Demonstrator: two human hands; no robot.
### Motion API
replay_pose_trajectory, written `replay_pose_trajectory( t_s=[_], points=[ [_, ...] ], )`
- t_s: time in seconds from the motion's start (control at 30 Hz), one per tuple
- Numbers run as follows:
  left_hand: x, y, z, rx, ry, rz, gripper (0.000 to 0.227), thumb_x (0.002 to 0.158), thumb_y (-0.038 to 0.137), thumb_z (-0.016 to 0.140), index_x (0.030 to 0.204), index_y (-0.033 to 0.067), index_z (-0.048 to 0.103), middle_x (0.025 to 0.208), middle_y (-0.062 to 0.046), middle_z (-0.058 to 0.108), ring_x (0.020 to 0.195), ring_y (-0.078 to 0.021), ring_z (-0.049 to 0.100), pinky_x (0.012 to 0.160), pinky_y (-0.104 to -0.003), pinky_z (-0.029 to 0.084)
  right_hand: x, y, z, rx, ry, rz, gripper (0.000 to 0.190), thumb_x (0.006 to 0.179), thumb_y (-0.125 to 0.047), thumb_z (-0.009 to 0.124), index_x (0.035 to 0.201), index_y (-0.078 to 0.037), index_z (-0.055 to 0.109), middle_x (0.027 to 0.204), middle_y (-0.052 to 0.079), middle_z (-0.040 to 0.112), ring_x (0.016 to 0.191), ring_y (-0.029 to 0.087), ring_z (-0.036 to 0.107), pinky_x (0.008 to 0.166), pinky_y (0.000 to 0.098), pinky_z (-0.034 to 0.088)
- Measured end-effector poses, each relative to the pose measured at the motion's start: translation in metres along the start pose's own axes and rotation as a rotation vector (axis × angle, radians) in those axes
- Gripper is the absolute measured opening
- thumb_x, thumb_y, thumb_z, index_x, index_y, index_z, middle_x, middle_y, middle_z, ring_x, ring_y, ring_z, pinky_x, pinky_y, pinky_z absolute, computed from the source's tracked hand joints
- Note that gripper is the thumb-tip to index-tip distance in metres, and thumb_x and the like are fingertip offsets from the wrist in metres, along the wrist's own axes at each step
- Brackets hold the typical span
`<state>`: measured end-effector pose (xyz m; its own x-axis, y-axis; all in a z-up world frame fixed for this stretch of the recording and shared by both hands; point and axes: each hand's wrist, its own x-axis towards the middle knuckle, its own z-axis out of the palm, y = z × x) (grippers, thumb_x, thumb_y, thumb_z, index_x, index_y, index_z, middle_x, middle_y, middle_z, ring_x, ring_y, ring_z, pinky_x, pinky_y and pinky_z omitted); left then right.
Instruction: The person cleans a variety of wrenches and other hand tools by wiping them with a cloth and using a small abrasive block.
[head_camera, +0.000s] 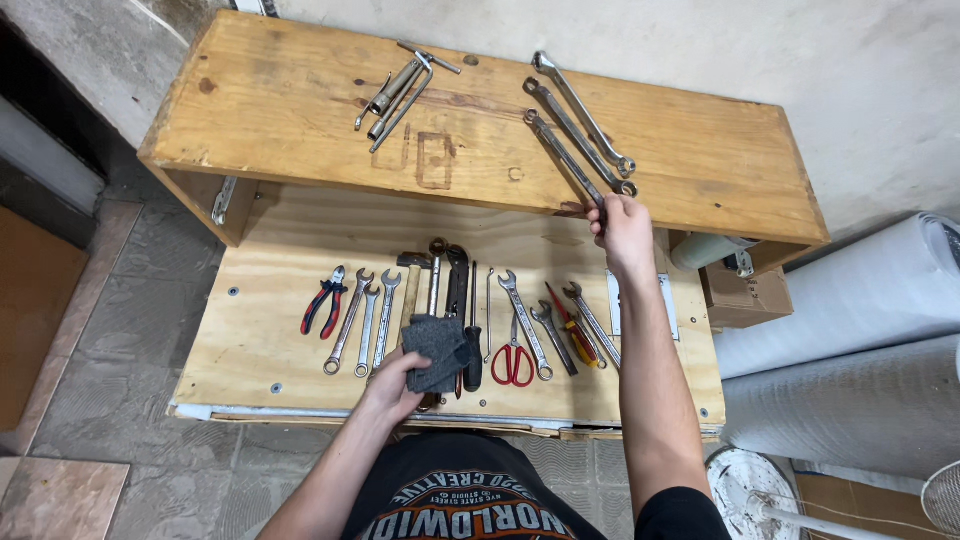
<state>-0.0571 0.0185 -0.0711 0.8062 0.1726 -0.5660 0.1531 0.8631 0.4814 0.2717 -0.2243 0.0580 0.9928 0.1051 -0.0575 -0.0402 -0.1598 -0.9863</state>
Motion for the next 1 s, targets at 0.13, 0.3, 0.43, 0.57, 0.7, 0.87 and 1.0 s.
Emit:
replay_pose_trajectory(
  t_s=[0.13,0.3,0.43,0.57,0.7,0.87,1.0],
  points=[
    [0.009,0.014,0.02,-0.036,-0.038,0.088,0.052,0.072,-0.014,0.065,0.118,0.0094,0.064,0.104,-0.009,0.071,0.088,-0.03,0.072,0.075,-0.039,0.058,-0.065,0.014,0.011,0.188,-0.112,0.022,0.029,0.108,-0.015,0.046,0.115,0.0,0.07,0.076,0.001,0.058,0.059,0.005,0.053,0.045,0.0165,0.042],
    [-0.036,0.057,0.085,-0.069,-0.139,0.249,0.076,0.065,-0.015,0.053,0.137,0.0093,0.059,0.112,-0.009,0.062,0.105,-0.032,0.067,0.086,-0.041,0.057,-0.144,0.087,0.026,0.394,-0.254,0.042,0.027,0.119,-0.015,0.043,0.109,-0.001,0.064,0.069,-0.008,0.036,0.053,0.003,0.036,0.047,0.0177,0.029],
    [0.013,0.053,0.066,-0.165,-0.207,0.28,0.074,0.068,-0.014,0.054,0.136,0.011,0.066,0.117,-0.014,0.072,0.111,-0.0375,0.074,0.096,-0.051,0.062,-0.194,0.13,0.025,0.097,-0.401,-0.085,0.03,0.121,-0.018,0.055,0.1,-0.002,0.069,0.056,0.002,0.047,0.051,0.013,0.045,0.051,0.0258,0.036],
    [0.051,0.043,0.044,-0.206,-0.558,0.217,0.074,0.095,0.022,0.049,0.169,0.0143,0.051,0.162,-0.022,0.063,0.145,-0.0411,0.065,0.115,-0.066,0.058,-0.215,0.15,0.03,-0.115,-0.445,-0.13,0.019,0.112,-0.013,0.07,0.099,-0.004,0.081,0.058,0.004,0.059,0.061,0.012,0.048,0.059,0.0283,0.042],
    [0.049,0.043,0.052,-0.242,-0.625,0.224,0.066,0.12,0.055,0.037,0.172,0.0167,0.048,0.172,-0.023,0.054,0.156,-0.0444,0.055,0.125,-0.072,0.047,-0.212,0.163,0.021,-0.019,-0.51,-0.057,0.022,0.114,-0.012,0.067,0.1,-0.004,0.083,0.047,0.004,0.054,0.045,0.013,0.051,0.05,0.0253,0.043],
    [0.051,0.042,0.065,-0.253,-0.651,0.338,0.058,0.122,0.039,0.046,0.171,0.0075,0.049,0.173,-0.02,0.054,0.158,-0.0401,0.054,0.128,-0.063,0.049,-0.22,0.18,0.023,0.129,-0.578,0.027,0.023,0.116,-0.011,0.063,0.102,-0.001,0.079,0.047,0.004,0.048,0.041,0.013,0.05,0.046,0.0244,0.042],
    [0.037,0.044,0.069,-0.028,-0.599,0.401,0.061,0.115,0.026,0.063,0.17,0.0049,0.05,0.158,-0.03,0.065,0.143,-0.0428,0.066,0.118,-0.064,0.058,-0.22,0.153,0.02,-0.057,-0.567,-0.146,0.021,0.113,-0.015,0.07,0.099,-0.006,0.084,0.052,0.0,0.057,0.054,0.009,0.049,0.054,0.0252,0.042]
  ],
)
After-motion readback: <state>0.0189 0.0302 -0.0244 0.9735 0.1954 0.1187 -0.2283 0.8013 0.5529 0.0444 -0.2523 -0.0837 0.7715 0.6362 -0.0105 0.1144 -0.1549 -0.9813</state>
